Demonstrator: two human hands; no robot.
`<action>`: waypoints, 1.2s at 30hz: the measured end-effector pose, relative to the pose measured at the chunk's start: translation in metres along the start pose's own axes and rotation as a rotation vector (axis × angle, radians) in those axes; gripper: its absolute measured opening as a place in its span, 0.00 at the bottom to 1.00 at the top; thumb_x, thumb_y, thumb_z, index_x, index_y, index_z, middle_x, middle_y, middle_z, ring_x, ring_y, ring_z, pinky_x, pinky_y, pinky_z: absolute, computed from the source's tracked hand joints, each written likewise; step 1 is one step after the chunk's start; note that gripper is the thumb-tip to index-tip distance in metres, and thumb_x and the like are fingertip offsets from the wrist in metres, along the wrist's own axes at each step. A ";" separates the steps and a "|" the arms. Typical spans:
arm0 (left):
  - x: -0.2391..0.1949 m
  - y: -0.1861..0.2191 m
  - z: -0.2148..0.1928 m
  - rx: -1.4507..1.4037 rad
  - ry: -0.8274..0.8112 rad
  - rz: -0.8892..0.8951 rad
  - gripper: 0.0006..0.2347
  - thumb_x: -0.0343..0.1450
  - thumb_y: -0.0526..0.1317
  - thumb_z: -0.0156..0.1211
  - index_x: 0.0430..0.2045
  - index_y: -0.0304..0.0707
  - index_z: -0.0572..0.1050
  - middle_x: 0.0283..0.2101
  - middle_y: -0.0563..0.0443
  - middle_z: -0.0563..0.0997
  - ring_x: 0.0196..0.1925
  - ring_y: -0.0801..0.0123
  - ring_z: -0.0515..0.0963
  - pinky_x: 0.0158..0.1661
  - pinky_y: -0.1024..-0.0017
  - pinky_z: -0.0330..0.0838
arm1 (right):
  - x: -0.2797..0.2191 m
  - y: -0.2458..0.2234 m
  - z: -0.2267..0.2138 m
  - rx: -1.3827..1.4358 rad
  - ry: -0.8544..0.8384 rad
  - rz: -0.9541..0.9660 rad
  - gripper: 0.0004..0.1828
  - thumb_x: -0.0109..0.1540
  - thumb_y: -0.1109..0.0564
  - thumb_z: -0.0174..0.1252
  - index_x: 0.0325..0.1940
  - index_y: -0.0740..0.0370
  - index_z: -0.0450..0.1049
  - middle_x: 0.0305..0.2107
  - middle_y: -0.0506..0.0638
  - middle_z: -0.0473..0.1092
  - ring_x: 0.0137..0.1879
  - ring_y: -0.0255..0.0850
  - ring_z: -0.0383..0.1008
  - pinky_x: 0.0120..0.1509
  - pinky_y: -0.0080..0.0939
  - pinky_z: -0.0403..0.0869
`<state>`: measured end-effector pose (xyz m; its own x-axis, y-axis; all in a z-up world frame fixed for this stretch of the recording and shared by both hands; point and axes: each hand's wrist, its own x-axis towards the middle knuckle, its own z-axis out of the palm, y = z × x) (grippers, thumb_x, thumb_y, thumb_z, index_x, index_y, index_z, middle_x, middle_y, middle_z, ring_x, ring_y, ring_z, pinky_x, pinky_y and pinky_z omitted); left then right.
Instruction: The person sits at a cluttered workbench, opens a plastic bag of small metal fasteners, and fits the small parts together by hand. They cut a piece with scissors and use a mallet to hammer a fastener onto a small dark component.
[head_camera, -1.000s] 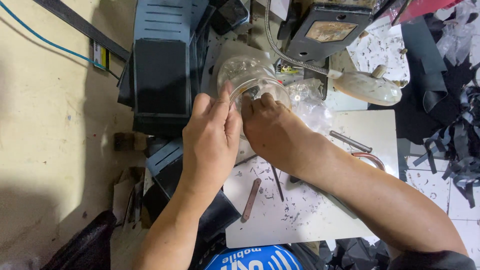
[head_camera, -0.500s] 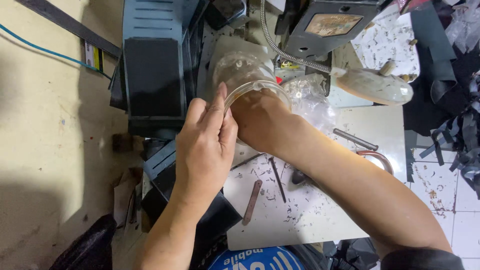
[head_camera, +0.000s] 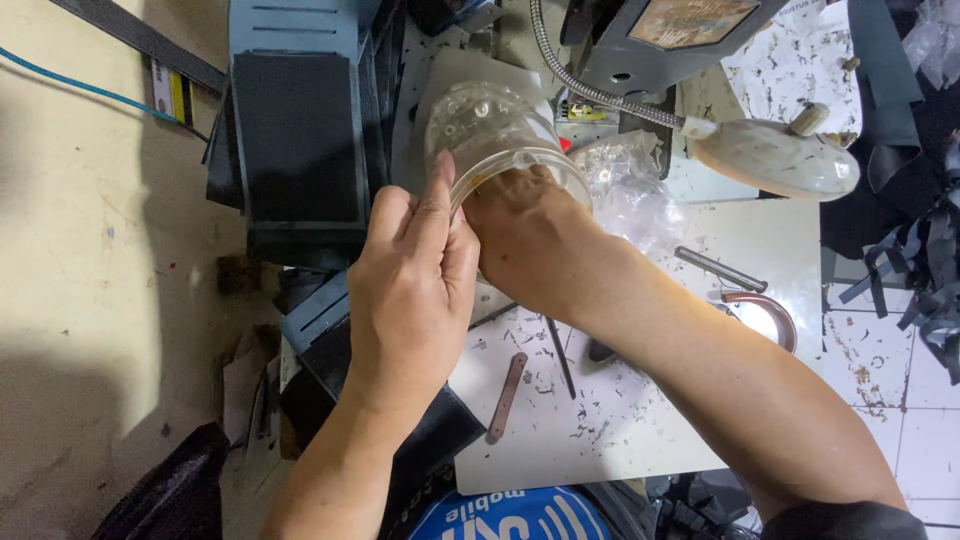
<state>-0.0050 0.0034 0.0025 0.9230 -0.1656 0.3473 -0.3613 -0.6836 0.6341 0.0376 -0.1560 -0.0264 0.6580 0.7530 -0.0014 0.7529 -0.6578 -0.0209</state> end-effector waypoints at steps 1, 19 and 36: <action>0.000 0.000 -0.001 -0.001 -0.001 0.001 0.22 0.70 0.23 0.63 0.61 0.24 0.69 0.35 0.44 0.72 0.25 0.72 0.72 0.24 0.76 0.72 | -0.001 0.000 0.001 0.000 0.000 0.001 0.21 0.58 0.56 0.57 0.52 0.71 0.76 0.50 0.62 0.75 0.54 0.58 0.76 0.59 0.55 0.75; -0.001 0.004 0.000 0.025 0.005 -0.003 0.21 0.72 0.22 0.61 0.62 0.24 0.70 0.34 0.45 0.72 0.26 0.70 0.70 0.26 0.73 0.69 | 0.000 -0.007 0.010 -0.145 0.152 0.065 0.16 0.61 0.53 0.53 0.50 0.59 0.76 0.47 0.52 0.75 0.47 0.46 0.76 0.46 0.44 0.69; -0.003 0.005 -0.001 0.022 -0.012 -0.006 0.22 0.71 0.23 0.63 0.63 0.25 0.69 0.35 0.45 0.73 0.24 0.71 0.72 0.24 0.74 0.71 | -0.007 -0.009 0.012 -0.351 0.222 0.092 0.16 0.62 0.50 0.52 0.51 0.56 0.75 0.44 0.48 0.75 0.43 0.40 0.73 0.46 0.37 0.69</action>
<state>-0.0092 0.0010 0.0049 0.9266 -0.1700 0.3355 -0.3532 -0.7000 0.6207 0.0256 -0.1549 -0.0386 0.6815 0.6952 0.2285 0.6255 -0.7155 0.3112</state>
